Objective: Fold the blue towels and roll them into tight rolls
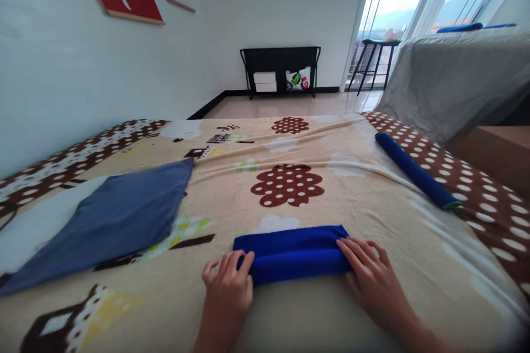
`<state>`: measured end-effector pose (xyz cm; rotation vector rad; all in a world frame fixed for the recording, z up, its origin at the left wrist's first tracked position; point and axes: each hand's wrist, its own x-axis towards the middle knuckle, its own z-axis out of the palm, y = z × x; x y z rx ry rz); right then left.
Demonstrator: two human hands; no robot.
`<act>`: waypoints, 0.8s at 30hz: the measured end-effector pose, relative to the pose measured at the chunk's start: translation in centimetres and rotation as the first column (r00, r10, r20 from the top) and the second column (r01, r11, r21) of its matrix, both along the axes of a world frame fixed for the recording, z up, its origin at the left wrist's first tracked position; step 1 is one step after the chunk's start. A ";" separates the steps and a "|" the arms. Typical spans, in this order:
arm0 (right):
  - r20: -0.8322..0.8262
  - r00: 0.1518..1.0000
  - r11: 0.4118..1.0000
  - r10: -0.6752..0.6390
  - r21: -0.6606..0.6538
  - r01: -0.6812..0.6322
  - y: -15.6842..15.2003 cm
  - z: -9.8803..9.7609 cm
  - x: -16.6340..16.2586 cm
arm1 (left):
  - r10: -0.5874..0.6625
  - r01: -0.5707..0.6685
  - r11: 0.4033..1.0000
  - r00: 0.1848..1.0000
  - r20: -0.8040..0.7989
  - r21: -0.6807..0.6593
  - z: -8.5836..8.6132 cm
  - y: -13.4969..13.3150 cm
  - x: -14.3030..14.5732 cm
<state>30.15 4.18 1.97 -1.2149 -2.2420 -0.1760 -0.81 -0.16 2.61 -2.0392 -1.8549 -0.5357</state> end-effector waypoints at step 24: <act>0.157 0.988 0.999 -0.013 -0.043 0.019 4.8 0.3 -4.6 | -0.012 0.010 0.996 1.000 -0.021 -0.087 1.7 4.7 3.6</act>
